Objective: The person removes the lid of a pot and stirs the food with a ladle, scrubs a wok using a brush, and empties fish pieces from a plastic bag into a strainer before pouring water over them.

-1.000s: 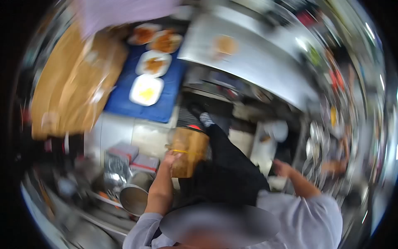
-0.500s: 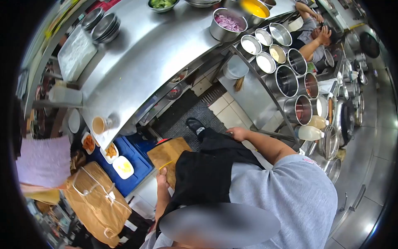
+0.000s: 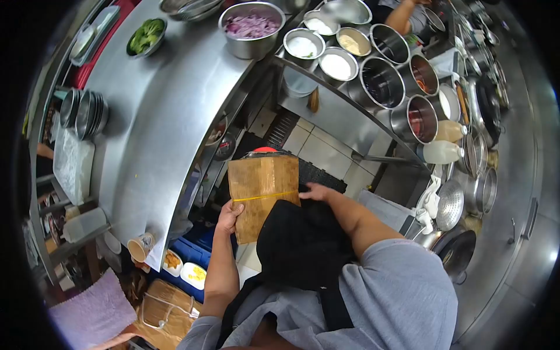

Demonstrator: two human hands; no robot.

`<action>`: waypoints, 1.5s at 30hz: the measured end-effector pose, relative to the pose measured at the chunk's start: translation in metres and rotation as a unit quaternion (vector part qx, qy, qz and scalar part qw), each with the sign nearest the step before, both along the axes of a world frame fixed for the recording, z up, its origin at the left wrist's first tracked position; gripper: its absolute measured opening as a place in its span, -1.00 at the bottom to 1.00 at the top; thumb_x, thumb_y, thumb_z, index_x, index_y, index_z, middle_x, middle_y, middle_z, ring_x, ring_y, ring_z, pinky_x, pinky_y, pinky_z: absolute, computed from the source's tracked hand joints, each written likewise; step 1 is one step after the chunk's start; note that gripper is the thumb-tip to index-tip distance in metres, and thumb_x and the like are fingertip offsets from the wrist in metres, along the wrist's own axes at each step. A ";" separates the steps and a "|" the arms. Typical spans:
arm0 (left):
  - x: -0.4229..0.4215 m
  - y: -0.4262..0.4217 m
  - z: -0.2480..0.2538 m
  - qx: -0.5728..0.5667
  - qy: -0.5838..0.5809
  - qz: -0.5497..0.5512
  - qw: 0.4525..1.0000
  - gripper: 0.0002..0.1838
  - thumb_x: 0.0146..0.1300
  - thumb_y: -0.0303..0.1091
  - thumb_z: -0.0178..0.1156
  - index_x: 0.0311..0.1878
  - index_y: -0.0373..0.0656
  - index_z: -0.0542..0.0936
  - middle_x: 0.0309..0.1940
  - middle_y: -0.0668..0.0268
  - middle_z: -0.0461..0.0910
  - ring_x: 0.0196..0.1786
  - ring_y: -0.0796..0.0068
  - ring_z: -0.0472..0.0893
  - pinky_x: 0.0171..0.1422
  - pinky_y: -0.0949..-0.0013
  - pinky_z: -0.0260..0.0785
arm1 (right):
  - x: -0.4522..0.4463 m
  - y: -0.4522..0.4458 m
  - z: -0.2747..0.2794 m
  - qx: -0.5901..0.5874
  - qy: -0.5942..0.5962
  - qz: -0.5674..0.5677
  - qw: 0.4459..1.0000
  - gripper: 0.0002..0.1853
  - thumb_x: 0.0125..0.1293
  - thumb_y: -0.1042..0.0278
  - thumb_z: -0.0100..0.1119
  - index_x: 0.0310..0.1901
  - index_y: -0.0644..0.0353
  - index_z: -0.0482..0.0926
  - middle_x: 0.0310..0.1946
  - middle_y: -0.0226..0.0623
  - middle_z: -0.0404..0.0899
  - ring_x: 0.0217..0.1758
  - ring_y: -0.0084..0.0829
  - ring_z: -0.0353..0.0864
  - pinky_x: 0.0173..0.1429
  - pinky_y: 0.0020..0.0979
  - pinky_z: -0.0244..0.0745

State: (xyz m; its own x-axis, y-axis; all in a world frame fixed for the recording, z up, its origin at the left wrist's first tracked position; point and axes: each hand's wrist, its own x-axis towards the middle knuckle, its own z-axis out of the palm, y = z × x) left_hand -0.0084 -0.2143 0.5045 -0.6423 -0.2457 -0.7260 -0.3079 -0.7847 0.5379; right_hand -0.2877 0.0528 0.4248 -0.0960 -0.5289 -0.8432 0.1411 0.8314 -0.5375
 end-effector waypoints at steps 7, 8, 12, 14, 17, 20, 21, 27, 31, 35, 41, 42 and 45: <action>-0.022 -0.025 0.045 0.013 0.014 -0.069 0.997 -0.59 0.29 -0.46 0.21 0.20 -0.27 0.47 0.03 0.23 0.61 0.05 0.33 0.61 0.20 0.22 0.44 | 0.038 0.009 0.057 -0.130 -0.229 -0.271 0.926 -0.41 0.26 0.37 0.31 0.31 0.15 0.36 0.16 -0.37 0.53 0.11 -0.46 0.55 0.13 -0.31 0.52; -0.027 -0.027 0.046 0.005 0.019 -0.076 0.997 -0.59 0.29 -0.46 0.21 0.20 -0.27 0.47 0.03 0.23 0.61 0.05 0.33 0.61 0.20 0.22 0.44 | 0.042 0.010 0.057 -0.159 -0.258 -0.304 0.903 -0.42 0.27 0.39 0.28 0.32 0.15 0.36 0.16 -0.35 0.53 0.12 -0.45 0.55 0.14 -0.32 0.52; -0.067 -0.044 0.033 -0.014 -0.050 -0.100 0.994 -0.59 0.30 -0.44 0.21 0.21 -0.26 0.47 0.01 0.23 0.62 0.05 0.33 0.61 0.20 0.23 0.44 | 0.029 0.008 0.066 -0.173 -0.362 -0.386 0.831 -0.47 0.32 0.49 0.19 0.32 0.17 0.33 0.19 -0.31 0.52 0.17 -0.40 0.56 0.22 -0.33 0.51; -0.090 -0.049 -0.003 -0.044 -0.106 -0.149 0.982 -0.48 0.26 -0.36 0.28 0.27 -0.26 0.42 0.08 0.20 0.58 0.11 0.33 0.58 0.24 0.26 0.41 | 0.017 0.013 0.051 -0.184 -0.362 -0.434 0.804 -0.45 0.30 0.52 0.20 0.32 0.19 0.32 0.17 -0.26 0.53 0.14 -0.35 0.59 0.24 -0.26 0.50; -0.132 -0.025 -0.034 -0.327 -0.133 -0.318 0.880 -0.30 0.18 -0.21 0.36 0.34 -0.25 0.35 0.21 0.06 0.48 0.25 0.19 0.49 0.32 0.21 0.35 | -0.010 0.016 0.037 -0.171 -0.239 -0.507 0.810 -0.46 0.26 0.57 0.22 0.29 0.21 0.35 0.11 -0.22 0.56 0.11 -0.31 0.60 0.24 -0.23 0.50; -0.191 0.011 -0.005 -0.469 -0.155 -0.491 0.718 -0.19 0.12 -0.10 0.37 0.38 -0.24 0.29 0.30 -0.09 0.36 0.37 -0.02 0.34 0.43 0.12 0.22 | -0.049 0.026 0.016 -0.154 -0.170 -0.575 0.785 -0.49 0.19 0.65 0.25 0.20 0.21 0.43 -0.01 -0.24 0.62 0.03 -0.29 0.64 0.17 -0.21 0.55; -0.202 0.024 0.003 -0.482 -0.120 -0.495 0.713 -0.19 0.12 -0.10 0.36 0.38 -0.23 0.29 0.30 -0.12 0.36 0.38 -0.07 0.32 0.45 0.09 0.18 | -0.062 0.032 0.002 -0.153 -0.127 -0.601 0.774 -0.52 0.20 0.67 0.23 0.17 0.18 0.46 -0.04 -0.26 0.63 -0.01 -0.30 0.65 0.11 -0.17 0.58; -0.154 0.058 0.018 -0.255 -0.027 -0.441 0.860 -0.36 0.25 -0.17 0.28 0.35 -0.18 0.37 0.23 0.01 0.47 0.23 0.18 0.52 0.30 0.23 0.34 | -0.159 0.075 -0.035 -0.192 -0.101 -0.734 0.644 -0.61 0.29 0.43 0.25 0.14 0.11 0.46 -0.08 -0.26 0.63 -0.05 -0.25 0.67 -0.02 -0.18 0.65; -0.047 0.028 0.013 -0.273 -0.218 -0.542 0.764 -0.40 0.25 -0.13 0.28 0.32 -0.09 0.41 0.11 0.05 0.58 0.22 0.16 0.54 0.29 0.24 0.36 | -0.203 0.077 -0.094 -0.153 -0.091 -0.755 0.631 -0.69 0.30 0.31 0.29 0.04 0.00 0.47 -0.20 -0.42 0.60 -0.27 -0.47 0.62 -0.36 -0.43 0.49; 0.056 0.009 0.024 -0.185 -0.339 -0.490 0.782 -0.47 0.27 -0.23 0.14 0.31 -0.12 0.41 0.04 0.12 0.62 0.00 0.22 0.65 0.10 0.26 0.48 | -0.223 0.070 -0.196 -0.296 -0.086 -0.731 0.609 -0.64 0.30 0.22 0.30 0.08 0.02 0.46 -0.11 -0.43 0.58 -0.20 -0.57 0.61 -0.42 -0.61 0.45; 0.104 0.048 0.063 -0.119 -0.382 -0.432 0.808 -0.50 0.29 -0.27 0.07 0.30 -0.14 0.42 0.16 0.09 0.54 0.16 0.28 0.56 0.19 0.28 0.44 | -0.214 0.078 -0.218 -0.185 -0.063 -0.775 0.601 -0.48 0.31 0.14 0.28 0.24 0.05 0.37 0.14 -0.30 0.53 0.08 -0.41 0.58 0.03 -0.39 0.55; 0.115 0.056 0.055 -0.140 -0.355 -0.429 0.819 -0.51 0.27 -0.28 0.07 0.29 -0.14 0.43 0.13 0.10 0.55 0.15 0.30 0.57 0.17 0.29 0.44 | -0.217 0.073 -0.212 -0.181 -0.068 -0.765 0.614 -0.48 0.31 0.14 0.28 0.24 0.05 0.37 0.14 -0.30 0.53 0.08 -0.41 0.58 0.03 -0.39 0.55; 0.196 0.087 0.004 -0.395 -0.147 -0.476 0.772 -0.51 0.25 -0.34 0.07 0.27 -0.17 0.42 -0.12 0.22 0.59 -0.07 0.38 0.57 0.03 0.36 0.43 | -0.201 0.070 -0.201 -0.179 -0.061 -0.772 0.607 -0.52 0.33 0.07 0.24 0.22 -0.02 0.40 -0.12 -0.36 0.61 -0.20 -0.46 0.63 -0.14 -0.41 0.58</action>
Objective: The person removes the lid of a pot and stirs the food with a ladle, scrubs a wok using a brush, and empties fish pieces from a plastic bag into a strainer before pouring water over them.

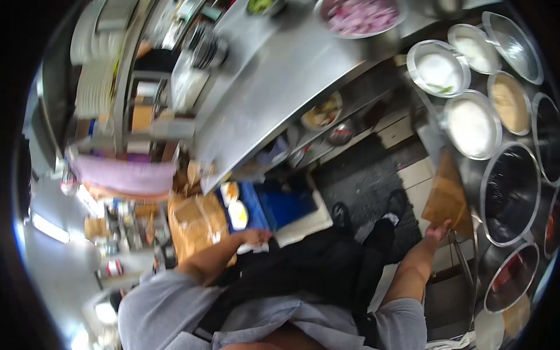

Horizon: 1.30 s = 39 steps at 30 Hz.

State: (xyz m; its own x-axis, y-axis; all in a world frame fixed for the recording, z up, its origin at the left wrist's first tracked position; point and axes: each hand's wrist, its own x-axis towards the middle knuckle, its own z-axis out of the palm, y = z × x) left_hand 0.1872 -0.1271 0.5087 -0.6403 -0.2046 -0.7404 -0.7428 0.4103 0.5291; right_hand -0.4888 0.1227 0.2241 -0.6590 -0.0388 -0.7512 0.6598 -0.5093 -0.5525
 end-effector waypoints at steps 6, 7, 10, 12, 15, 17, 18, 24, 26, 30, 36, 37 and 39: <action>-0.034 0.017 0.074 0.120 -0.166 0.297 0.933 -0.48 0.20 -0.47 0.08 0.29 -0.16 0.41 -0.39 0.33 0.58 -0.30 0.49 0.52 -0.13 0.35 0.40 | -0.028 0.000 -0.005 0.088 -0.129 0.167 0.973 -0.48 0.33 -0.19 0.15 0.18 -0.06 0.44 -0.09 -0.33 0.60 -0.21 -0.34 0.59 -0.15 -0.26 0.60; -0.020 0.024 0.077 0.101 -0.144 0.346 0.922 -0.53 0.25 -0.39 0.14 0.26 -0.16 0.46 -0.30 0.29 0.63 -0.24 0.48 0.56 -0.06 0.35 0.44 | -0.024 -0.005 0.014 0.170 -0.189 0.210 0.944 -0.56 0.35 -0.17 0.13 0.05 -0.03 0.47 -0.26 -0.33 0.54 -0.35 -0.36 0.51 -0.31 -0.26 0.53; -0.004 0.028 0.132 0.001 -0.111 0.411 0.905 -0.62 0.27 -0.32 0.17 0.15 -0.17 0.54 -0.19 0.20 0.67 -0.14 0.39 0.63 0.04 0.31 0.46 | 0.008 0.024 0.050 0.273 -0.114 0.473 0.830 -0.48 0.37 -0.20 0.09 0.19 -0.03 0.48 -0.70 -0.42 0.26 -0.73 -0.52 0.22 -0.59 -0.44 0.30; 0.007 0.026 0.157 -0.065 -0.129 0.421 0.896 -0.68 0.26 -0.33 0.16 0.07 -0.17 0.58 -0.22 0.14 0.68 -0.13 0.27 0.68 0.03 0.25 0.49 | 0.035 0.069 0.004 0.451 0.028 0.641 0.620 -0.33 0.40 -0.09 0.04 0.45 0.01 0.21 0.12 0.09 0.50 -0.18 -0.13 0.62 -0.26 -0.25 0.57; 0.040 -0.004 0.164 -0.295 -0.042 0.439 0.847 -0.77 0.22 -0.39 0.17 -0.05 -0.15 0.56 -0.20 0.03 0.66 -0.09 0.02 0.66 0.02 0.10 0.47 | 0.120 0.060 0.160 0.371 -0.008 0.719 0.587 -0.26 0.38 0.24 0.08 0.50 0.10 -0.04 -0.34 -0.31 0.55 -0.35 -0.39 0.53 -0.26 -0.22 0.45; 0.044 -0.052 0.184 -0.411 0.068 0.466 0.780 -0.52 0.13 -0.38 0.31 0.12 -0.25 0.44 -0.08 0.02 0.58 0.00 -0.03 0.59 0.11 0.13 0.42 | 0.166 0.061 0.223 0.345 -0.043 0.718 0.603 -0.29 0.39 0.24 0.09 0.48 0.10 0.02 -0.11 -0.21 0.57 -0.19 -0.29 0.57 -0.13 -0.19 0.50; 0.040 -0.078 0.203 -0.462 0.135 0.445 0.755 -0.40 0.12 -0.34 0.36 0.20 -0.31 0.38 0.03 -0.04 0.51 0.07 0.01 0.55 0.16 0.16 0.39 | 0.184 0.064 0.241 0.359 -0.043 0.712 0.602 -0.29 0.39 0.24 0.09 0.48 0.10 0.02 -0.11 -0.21 0.57 -0.19 -0.29 0.57 -0.13 -0.19 0.50; 0.027 -0.178 0.220 -0.464 0.209 0.452 0.732 0.11 -0.15 -0.22 0.57 0.44 -0.30 0.12 0.34 -0.09 0.24 0.41 -0.02 0.24 0.48 0.11 0.13 | 0.259 0.091 0.251 0.321 0.109 0.837 0.430 -0.33 0.30 0.28 0.20 0.38 0.35 0.23 0.04 0.03 0.59 -0.05 -0.29 0.65 0.05 -0.29 0.52; 0.027 -0.193 0.207 -0.470 0.226 0.412 0.747 0.14 -0.19 -0.17 0.58 0.43 -0.33 0.12 0.35 -0.09 0.24 0.40 -0.07 0.24 0.49 0.10 0.11 | 0.294 0.058 0.313 0.297 0.089 0.785 0.536 -0.38 0.29 0.32 0.23 0.34 0.32 0.30 0.02 -0.01 0.61 0.00 -0.31 0.64 0.06 -0.32 0.51; 0.028 -0.205 0.168 -0.513 0.256 0.388 0.722 0.10 -0.10 -0.15 0.55 0.43 -0.35 0.11 0.34 -0.07 0.27 0.40 0.01 0.29 0.48 0.19 0.13 | 0.312 0.042 0.320 0.266 0.233 0.679 0.644 -0.49 0.34 0.33 0.18 0.29 0.26 0.38 -0.06 -0.04 0.63 -0.02 -0.29 0.63 0.05 -0.29 0.53; 0.012 -0.203 0.174 -0.417 0.312 0.484 0.703 -0.07 -0.05 -0.20 0.46 0.33 -0.38 0.21 0.23 -0.08 0.38 0.27 0.02 0.43 0.38 0.21 0.23 | 0.321 0.066 0.341 0.306 0.220 0.670 0.639 -0.47 0.32 0.27 0.20 0.29 0.23 0.40 -0.13 -0.04 0.65 -0.08 -0.24 0.65 0.03 -0.28 0.53; 0.007 -0.197 0.178 -0.418 0.322 0.474 0.705 -0.07 -0.05 -0.20 0.46 0.33 -0.38 0.21 0.23 -0.08 0.38 0.27 0.02 0.43 0.38 0.21 0.23 | 0.321 0.083 0.329 0.305 0.222 0.660 0.649 -0.47 0.32 0.27 0.20 0.29 0.23 0.40 -0.13 -0.04 0.65 -0.08 -0.24 0.65 0.03 -0.28 0.53; -0.004 -0.187 0.186 -0.423 0.281 0.493 0.706 -0.10 -0.03 -0.18 0.46 0.31 -0.35 0.23 0.19 -0.07 0.43 0.22 0.03 0.47 0.35 0.21 0.27 | 0.323 0.111 0.320 0.331 0.251 0.657 0.629 -0.48 0.32 0.27 0.21 0.28 0.22 0.41 -0.17 -0.04 0.66 -0.12 -0.27 0.66 -0.02 -0.28 0.54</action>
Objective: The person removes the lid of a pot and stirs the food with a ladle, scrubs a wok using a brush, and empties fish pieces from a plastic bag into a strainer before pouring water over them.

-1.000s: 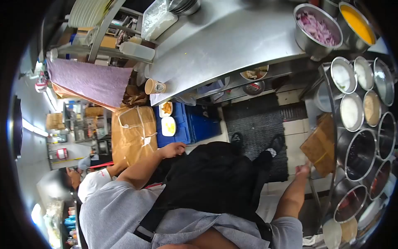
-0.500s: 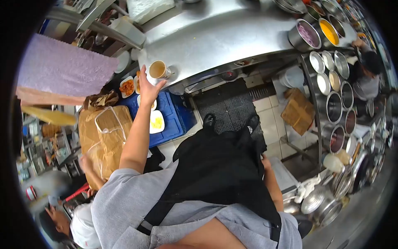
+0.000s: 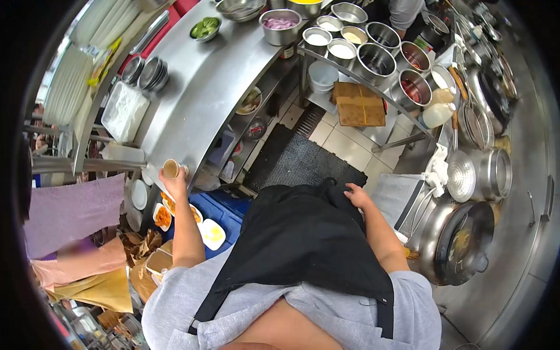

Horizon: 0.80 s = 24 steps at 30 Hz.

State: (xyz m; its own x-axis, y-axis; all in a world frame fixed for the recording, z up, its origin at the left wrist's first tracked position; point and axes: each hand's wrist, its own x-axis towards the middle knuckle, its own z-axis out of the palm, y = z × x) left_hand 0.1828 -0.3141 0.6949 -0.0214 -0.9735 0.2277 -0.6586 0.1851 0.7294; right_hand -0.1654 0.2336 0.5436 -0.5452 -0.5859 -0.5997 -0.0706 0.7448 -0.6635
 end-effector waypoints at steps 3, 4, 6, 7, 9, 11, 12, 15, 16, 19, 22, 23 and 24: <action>-0.022 0.019 0.004 -0.025 -0.007 -0.046 0.999 -0.10 -0.04 -0.17 0.48 0.31 -0.32 0.24 0.18 -0.06 0.44 0.22 0.03 0.48 0.34 0.20 0.27 | 0.012 0.045 0.014 0.001 -0.095 -0.143 0.985 -0.51 0.31 0.25 0.22 0.24 0.24 0.45 -0.24 -0.10 0.66 -0.27 -0.32 0.65 -0.15 -0.31 0.54; -0.037 0.029 0.011 -0.027 -0.018 -0.056 0.998 -0.09 -0.04 -0.17 0.48 0.32 -0.31 0.23 0.18 -0.05 0.44 0.22 0.04 0.48 0.34 0.19 0.27 | 0.017 0.067 0.006 -0.009 -0.072 -0.149 0.986 -0.56 0.32 0.27 0.20 0.19 0.25 0.49 -0.29 -0.17 0.65 -0.43 -0.37 0.58 -0.29 -0.35 0.50; -0.069 0.048 0.023 -0.038 -0.022 -0.092 0.995 -0.10 -0.04 -0.17 0.49 0.32 -0.31 0.24 0.18 -0.06 0.44 0.22 0.04 0.47 0.34 0.19 0.27 | 0.030 0.118 -0.023 -0.021 -0.074 -0.165 0.983 -0.59 0.33 0.29 0.16 0.17 0.26 0.50 -0.30 -0.19 0.65 -0.46 -0.36 0.56 -0.30 -0.35 0.49; -0.090 0.062 0.032 -0.046 -0.018 -0.120 0.992 -0.10 -0.04 -0.18 0.49 0.31 -0.31 0.24 0.18 -0.06 0.44 0.22 0.04 0.47 0.35 0.19 0.27 | 0.038 0.134 -0.025 -0.032 -0.066 -0.174 0.982 -0.61 0.34 0.31 0.13 0.15 0.27 0.51 -0.31 -0.20 0.65 -0.49 -0.35 0.53 -0.32 -0.35 0.48; -0.131 0.091 0.050 -0.019 -0.011 -0.157 0.987 -0.11 -0.04 -0.20 0.49 0.31 -0.31 0.23 0.18 -0.05 0.43 0.23 0.08 0.47 0.35 0.20 0.26 | 0.054 0.158 -0.006 -0.054 -0.190 -0.291 0.936 -0.62 0.35 0.31 0.10 0.14 0.28 0.51 -0.29 -0.20 0.65 -0.44 -0.35 0.57 -0.26 -0.36 0.50; -0.168 0.106 0.058 -0.001 0.024 -0.215 0.976 -0.11 -0.03 -0.22 0.48 0.32 -0.30 0.23 0.17 -0.04 0.44 0.22 0.11 0.47 0.35 0.21 0.26 | 0.062 0.161 0.039 -0.082 -0.306 -0.392 0.864 -0.63 0.35 0.32 0.08 0.14 0.30 0.51 -0.27 -0.20 0.65 -0.38 -0.35 0.60 -0.20 -0.37 0.51; -0.182 0.104 0.049 -0.010 0.049 -0.243 0.969 -0.12 -0.02 -0.23 0.47 0.32 -0.29 0.23 0.15 -0.02 0.45 0.21 0.13 0.48 0.34 0.22 0.27 | 0.066 0.156 0.066 -0.083 -0.248 -0.388 0.884 -0.63 0.36 0.33 0.07 0.14 0.30 0.50 -0.26 -0.21 0.65 -0.31 -0.37 0.61 -0.12 -0.38 0.50; -0.224 0.122 0.070 0.009 0.032 -0.258 0.966 -0.13 -0.01 -0.22 0.46 0.32 -0.28 0.24 0.13 -0.01 0.46 0.19 0.12 0.49 0.33 0.21 0.28 | 0.075 0.167 0.060 -0.102 -0.165 -0.337 0.921 -0.62 0.37 0.36 0.05 0.17 0.31 0.47 -0.23 -0.23 0.65 -0.19 -0.43 0.62 -0.02 -0.42 0.48; -0.233 0.124 0.076 0.012 0.026 -0.255 0.967 -0.13 -0.01 -0.22 0.46 0.32 -0.28 0.24 0.13 -0.01 0.46 0.19 0.12 0.49 0.33 0.21 0.28 | 0.076 0.165 0.058 -0.129 -0.136 -0.292 0.938 -0.62 0.38 0.38 0.04 0.19 0.31 0.46 -0.22 -0.25 0.65 -0.14 -0.47 0.61 0.01 -0.45 0.46; -0.251 0.108 0.082 0.000 -0.007 -0.238 0.971 -0.12 -0.03 -0.18 0.47 0.32 -0.28 0.25 0.14 -0.02 0.47 0.20 0.11 0.49 0.33 0.20 0.28 | 0.069 0.154 0.088 -0.096 -0.156 -0.299 0.937 -0.62 0.41 0.41 0.01 0.22 0.30 0.43 -0.22 -0.31 0.65 -0.14 -0.54 0.59 -0.01 -0.49 0.45; -0.254 0.059 0.063 -0.004 -0.014 -0.213 0.977 -0.07 -0.07 -0.12 0.49 0.33 -0.29 0.25 0.17 -0.05 0.47 0.24 0.09 0.48 0.35 0.19 0.27 | 0.071 0.149 0.097 -0.054 -0.086 -0.291 0.951 -0.61 0.41 0.41 0.04 0.25 0.24 0.43 -0.24 -0.36 0.63 -0.17 -0.57 0.56 -0.05 -0.53 0.44; -0.253 0.038 0.052 0.002 -0.015 -0.209 0.978 -0.07 -0.07 -0.12 0.49 0.33 -0.29 0.25 0.17 -0.05 0.47 0.24 0.09 0.48 0.35 0.19 0.27 | 0.075 0.152 0.101 -0.041 -0.059 -0.302 0.950 -0.60 0.40 0.42 0.06 0.25 0.21 0.43 -0.25 -0.37 0.62 -0.19 -0.58 0.55 -0.06 -0.54 0.44; -0.252 0.016 0.040 0.001 -0.001 -0.191 0.981 -0.05 -0.08 -0.12 0.50 0.34 -0.29 0.25 0.18 -0.05 0.47 0.24 0.08 0.48 0.35 0.18 0.27 | 0.084 0.164 0.082 -0.046 -0.075 -0.318 0.944 -0.59 0.41 0.44 0.06 0.27 0.18 0.42 -0.27 -0.38 0.61 -0.20 -0.58 0.54 -0.06 -0.53 0.44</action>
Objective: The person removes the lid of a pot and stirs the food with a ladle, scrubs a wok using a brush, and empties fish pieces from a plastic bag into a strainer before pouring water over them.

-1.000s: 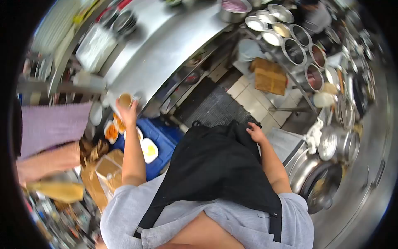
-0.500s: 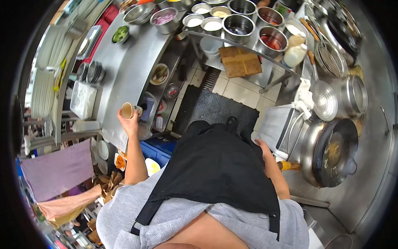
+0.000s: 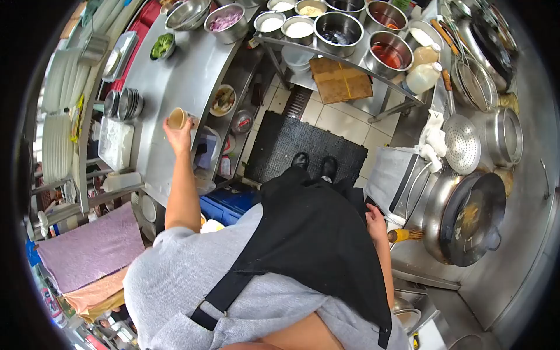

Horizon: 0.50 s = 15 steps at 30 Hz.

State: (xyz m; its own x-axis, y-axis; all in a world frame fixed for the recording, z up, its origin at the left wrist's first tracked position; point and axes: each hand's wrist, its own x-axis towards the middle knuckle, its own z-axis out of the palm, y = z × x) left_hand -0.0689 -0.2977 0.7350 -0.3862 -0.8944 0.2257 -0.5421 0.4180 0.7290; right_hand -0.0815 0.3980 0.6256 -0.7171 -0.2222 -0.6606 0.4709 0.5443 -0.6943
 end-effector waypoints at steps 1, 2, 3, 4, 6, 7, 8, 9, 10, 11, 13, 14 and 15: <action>0.003 -0.017 -0.010 0.000 0.012 0.024 1.000 -0.04 -0.09 -0.11 0.50 0.35 -0.30 0.24 0.19 -0.05 0.46 0.25 0.07 0.48 0.36 0.18 0.27 | 0.005 0.006 0.006 0.006 -0.006 0.014 1.000 -0.59 0.41 0.44 0.06 0.27 0.18 0.42 -0.27 -0.38 0.61 -0.20 -0.58 0.54 -0.06 -0.53 0.44; 0.003 -0.035 -0.016 0.001 0.005 0.043 0.999 -0.04 -0.09 -0.11 0.50 0.35 -0.30 0.24 0.19 -0.05 0.46 0.25 0.07 0.48 0.36 0.18 0.27 | 0.008 0.006 0.009 -0.009 0.021 0.032 0.999 -0.58 0.42 0.44 0.05 0.29 0.21 0.40 -0.25 -0.37 0.61 -0.19 -0.58 0.55 -0.05 -0.53 0.45; 0.002 -0.054 -0.023 -0.008 -0.022 0.075 0.997 -0.01 -0.10 -0.10 0.50 0.36 -0.31 0.23 0.20 -0.06 0.45 0.27 0.05 0.46 0.37 0.17 0.26 | 0.012 0.006 0.010 -0.027 0.045 0.051 0.997 -0.57 0.42 0.44 0.05 0.30 0.23 0.38 -0.24 -0.36 0.61 -0.18 -0.58 0.55 -0.04 -0.52 0.46; 0.008 -0.068 -0.029 -0.016 -0.050 0.104 0.993 0.01 -0.11 -0.09 0.51 0.36 -0.31 0.23 0.22 -0.06 0.44 0.28 0.03 0.45 0.38 0.16 0.25 | 0.019 0.012 0.010 -0.028 0.034 0.066 0.997 -0.57 0.42 0.44 0.05 0.30 0.23 0.38 -0.24 -0.36 0.61 -0.18 -0.58 0.55 -0.04 -0.52 0.46; 0.013 -0.090 -0.039 -0.013 -0.045 0.117 0.992 0.01 -0.12 -0.07 0.51 0.36 -0.31 0.23 0.23 -0.07 0.43 0.30 0.01 0.44 0.39 0.15 0.24 | 0.020 0.015 0.006 -0.140 -0.029 -0.019 0.990 -0.55 0.43 0.44 0.04 0.32 0.28 0.33 -0.23 -0.35 0.62 -0.16 -0.58 0.56 0.00 -0.51 0.46; 0.008 -0.094 -0.040 -0.005 -0.036 0.114 0.993 0.02 -0.13 -0.06 0.51 0.36 -0.31 0.24 0.25 -0.08 0.41 0.31 0.00 0.42 0.40 0.14 0.24 | 0.024 0.016 0.007 -0.141 -0.032 -0.017 0.989 -0.55 0.43 0.44 0.04 0.32 0.28 0.33 -0.23 -0.35 0.62 -0.16 -0.58 0.56 0.00 -0.51 0.46; 0.006 -0.096 -0.038 0.016 -0.044 0.121 0.992 0.01 -0.12 -0.04 0.50 0.36 -0.31 0.25 0.26 -0.08 0.40 0.33 0.00 0.41 0.41 0.14 0.23 | 0.026 0.018 0.007 -0.115 -0.026 -0.022 0.993 -0.54 0.43 0.43 0.05 0.32 0.30 0.32 -0.20 -0.35 0.61 -0.14 -0.57 0.56 0.01 -0.51 0.46; 0.006 -0.107 -0.043 0.015 -0.043 0.116 0.992 0.01 -0.12 -0.04 0.50 0.36 -0.31 0.25 0.26 -0.08 0.40 0.33 0.00 0.41 0.41 0.14 0.23 | 0.027 0.012 0.013 -0.088 -0.019 -0.031 0.995 -0.53 0.43 0.42 0.06 0.32 0.33 0.31 -0.17 -0.35 0.61 -0.12 -0.57 0.56 0.02 -0.51 0.46; 0.011 -0.122 -0.060 -0.031 -0.059 0.127 0.990 -0.01 -0.13 -0.07 0.53 0.33 -0.29 0.26 0.21 -0.06 0.43 0.27 0.05 0.45 0.38 0.16 0.26 | 0.025 0.004 0.021 -0.085 -0.017 -0.041 0.995 -0.53 0.43 0.42 0.06 0.32 0.33 0.31 -0.17 -0.35 0.61 -0.12 -0.57 0.56 0.02 -0.51 0.46; 0.011 -0.140 -0.081 -0.076 -0.071 0.129 0.986 -0.03 -0.15 -0.09 0.55 0.31 -0.27 0.28 0.17 -0.04 0.47 0.21 0.09 0.50 0.35 0.18 0.28 | 0.018 -0.010 0.030 -0.052 0.002 -0.026 0.998 -0.53 0.43 0.42 0.07 0.33 0.30 0.31 -0.14 -0.35 0.60 -0.10 -0.55 0.56 0.04 -0.50 0.47; 0.025 -0.169 -0.097 -0.057 -0.112 0.052 0.991 -0.20 -0.04 -0.11 0.45 0.23 -0.30 0.38 0.18 -0.02 0.45 0.25 0.08 0.46 0.39 0.13 0.26 | 0.004 -0.035 0.069 0.020 0.010 -0.010 1.000 -0.52 0.41 0.40 0.09 0.34 0.22 0.33 -0.10 -0.36 0.58 -0.07 -0.53 0.55 0.06 -0.50 0.46; 0.038 -0.188 -0.104 0.029 -0.094 -0.082 0.992 -0.34 0.10 -0.16 0.37 0.22 -0.29 0.41 0.20 0.02 0.44 0.25 0.15 0.46 0.37 0.16 0.28 | -0.011 -0.051 0.100 0.018 -0.066 -0.055 0.996 -0.51 0.40 0.37 0.11 0.34 0.19 0.34 -0.14 -0.39 0.57 -0.08 -0.53 0.55 0.07 -0.49 0.46; 0.027 -0.195 -0.104 0.131 -0.054 -0.131 0.981 -0.26 0.12 -0.07 0.34 0.29 -0.26 0.32 0.29 0.02 0.29 0.27 0.04 0.42 0.36 0.04 0.26 | 0.000 -0.035 0.094 0.003 0.019 -0.065 0.998 -0.51 0.41 0.32 0.11 0.33 0.19 0.35 -0.15 -0.40 0.58 -0.09 -0.55 0.55 0.04 -0.49 0.47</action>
State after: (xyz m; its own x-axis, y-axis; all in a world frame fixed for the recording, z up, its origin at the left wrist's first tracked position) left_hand -0.0420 -0.4928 0.6308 -0.6197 -0.7830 -0.0542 -0.5210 0.3587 0.7745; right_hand -0.0818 0.3635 0.7198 -0.7646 -0.1226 -0.6328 0.5102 0.4848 -0.7104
